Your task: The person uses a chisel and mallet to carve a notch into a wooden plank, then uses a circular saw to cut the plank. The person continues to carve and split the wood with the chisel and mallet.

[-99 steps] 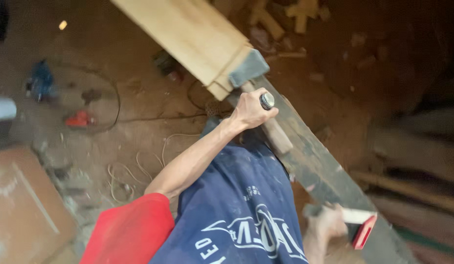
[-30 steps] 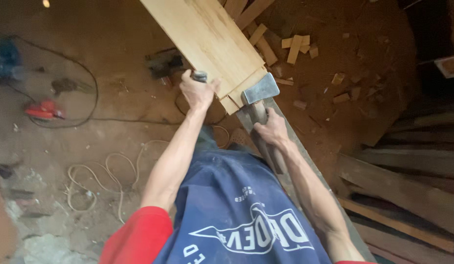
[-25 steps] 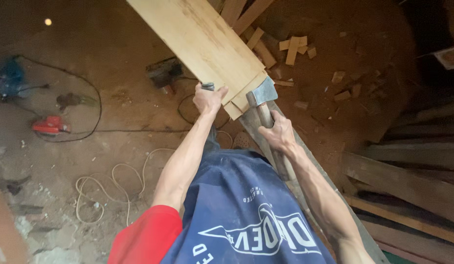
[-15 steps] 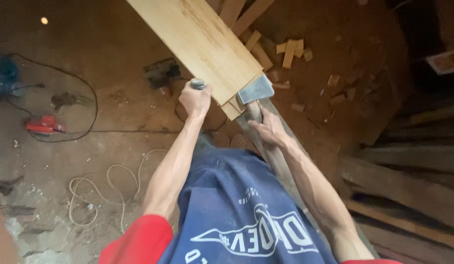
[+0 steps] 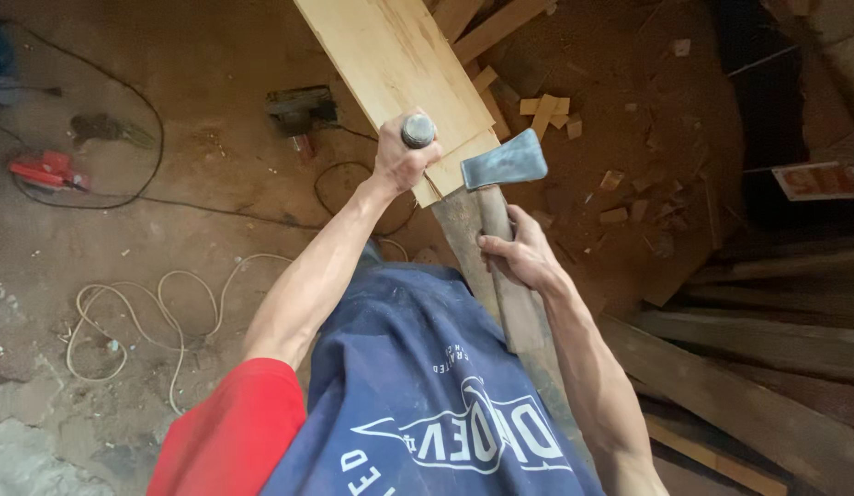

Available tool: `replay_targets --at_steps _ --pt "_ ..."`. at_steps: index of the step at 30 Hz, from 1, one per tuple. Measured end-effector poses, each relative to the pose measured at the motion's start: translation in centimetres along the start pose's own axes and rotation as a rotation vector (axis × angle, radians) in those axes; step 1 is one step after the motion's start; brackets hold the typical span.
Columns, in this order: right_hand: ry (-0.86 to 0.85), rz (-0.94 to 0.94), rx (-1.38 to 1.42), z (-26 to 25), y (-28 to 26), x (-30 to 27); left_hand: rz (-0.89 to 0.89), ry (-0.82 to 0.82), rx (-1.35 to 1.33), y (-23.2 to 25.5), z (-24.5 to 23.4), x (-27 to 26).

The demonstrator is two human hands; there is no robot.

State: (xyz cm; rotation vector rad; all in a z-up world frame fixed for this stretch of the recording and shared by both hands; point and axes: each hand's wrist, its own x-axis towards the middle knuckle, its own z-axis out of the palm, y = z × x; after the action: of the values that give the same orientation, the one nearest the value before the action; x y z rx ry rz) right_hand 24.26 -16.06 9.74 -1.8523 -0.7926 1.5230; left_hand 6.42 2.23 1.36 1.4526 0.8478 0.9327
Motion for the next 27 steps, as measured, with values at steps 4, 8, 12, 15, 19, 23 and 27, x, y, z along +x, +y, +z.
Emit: replay_targets --at_steps 4,8,12,15,19,23,27 --pt "0.032 -0.137 -0.111 -1.1 -1.0 -1.7 0.038 0.022 0.103 -1.1 0.2 -0.4" --pt "0.025 -0.199 -0.044 -1.3 -1.2 -2.6 0.063 0.027 0.1 0.3 0.2 -1.3" --pt "0.023 -0.178 0.064 -1.1 -1.4 -2.9 0.219 0.026 0.337 1.3 -0.6 -1.2" --pt "0.039 -0.208 0.062 -1.3 -1.6 -2.6 0.352 0.221 0.644 0.9 -0.5 -1.5" --pt "0.053 -0.229 0.023 -1.2 -1.7 -2.6 -0.043 0.242 0.026 -0.3 -0.5 -1.7" --pt "0.053 -0.219 0.002 -1.0 -2.6 -2.8 -0.022 0.174 -0.093 -1.0 -0.3 -1.4" --pt "0.051 -0.231 -0.055 -0.9 -4.1 -3.4 -0.023 0.106 0.038 -1.4 0.3 -0.7"
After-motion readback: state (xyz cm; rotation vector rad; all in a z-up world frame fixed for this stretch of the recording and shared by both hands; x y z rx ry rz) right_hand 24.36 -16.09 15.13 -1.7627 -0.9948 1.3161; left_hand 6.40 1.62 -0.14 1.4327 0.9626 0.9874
